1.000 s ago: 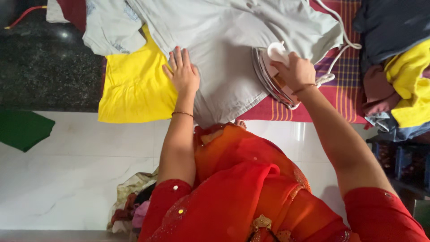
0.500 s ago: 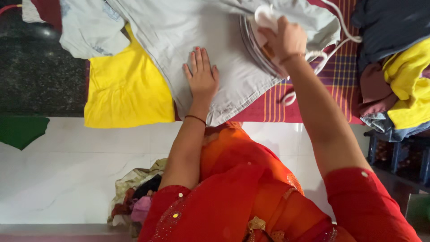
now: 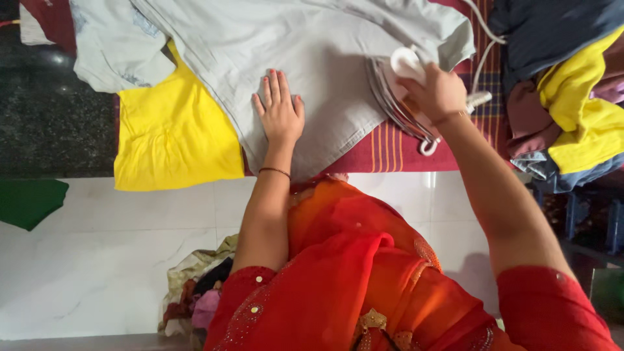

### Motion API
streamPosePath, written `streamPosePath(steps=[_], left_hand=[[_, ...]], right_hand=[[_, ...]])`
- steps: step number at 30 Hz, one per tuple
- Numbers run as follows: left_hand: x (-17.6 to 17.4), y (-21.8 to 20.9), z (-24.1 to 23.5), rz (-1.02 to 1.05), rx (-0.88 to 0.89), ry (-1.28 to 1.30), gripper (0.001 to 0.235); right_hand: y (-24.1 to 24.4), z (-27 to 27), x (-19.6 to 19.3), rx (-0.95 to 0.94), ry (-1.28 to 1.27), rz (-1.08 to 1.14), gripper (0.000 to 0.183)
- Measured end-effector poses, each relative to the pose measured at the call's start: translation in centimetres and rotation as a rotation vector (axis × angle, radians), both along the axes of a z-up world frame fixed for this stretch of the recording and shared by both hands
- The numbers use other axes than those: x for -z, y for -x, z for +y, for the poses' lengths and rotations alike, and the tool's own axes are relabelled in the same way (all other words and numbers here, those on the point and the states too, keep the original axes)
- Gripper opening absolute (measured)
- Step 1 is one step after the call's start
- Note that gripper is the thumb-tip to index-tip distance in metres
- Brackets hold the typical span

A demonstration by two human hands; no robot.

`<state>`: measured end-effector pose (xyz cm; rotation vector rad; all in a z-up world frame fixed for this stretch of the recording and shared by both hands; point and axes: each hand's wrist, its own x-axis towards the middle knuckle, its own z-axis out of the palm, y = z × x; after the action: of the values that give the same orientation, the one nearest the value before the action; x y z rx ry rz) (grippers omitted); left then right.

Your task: The person irons a grey shirt with an iron on a padded surface, moving the iron across the fabric by hand and then folding the garment.

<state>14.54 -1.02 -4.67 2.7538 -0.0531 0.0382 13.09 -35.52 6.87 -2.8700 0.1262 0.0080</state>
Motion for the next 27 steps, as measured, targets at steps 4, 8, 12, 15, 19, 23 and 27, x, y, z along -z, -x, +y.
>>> streamPosePath(steps=[4,8,12,15,19,23,27], left_hand=[[0.0,-0.1,-0.1,-0.006,-0.003,-0.026,0.071],[0.0,-0.5,-0.1,-0.003,-0.002,-0.035,0.071],[-1.7,1.4,0.4,0.115,0.218,-0.044,0.088],[-3.6,6.6,0.0,0.315,0.506,-0.094,0.095],[-4.7,10.7,-0.2,0.188,0.456,-0.040,0.074],[-6.3,10.2,-1.7,0.326,0.412,-0.070,0.085],[-4.8,9.8,-2.8,0.053,0.417,-0.086,0.058]], right_hand=[[2.5,-2.7,-0.4,0.051,0.091,-0.081,0.066],[1.7,-5.6,0.3,0.187,0.118,-0.147,0.067],[-0.1,-7.9,1.6,0.262,0.141,-0.244,0.069],[-1.7,-9.4,2.1,0.316,0.159,-0.294,0.068],[-2.3,-10.5,2.4,0.342,0.111,-0.327,0.070],[-1.4,-10.5,2.3,0.351,0.088,-0.297,0.069],[0.5,-10.3,2.5,0.356,0.098,-0.273,0.069]])
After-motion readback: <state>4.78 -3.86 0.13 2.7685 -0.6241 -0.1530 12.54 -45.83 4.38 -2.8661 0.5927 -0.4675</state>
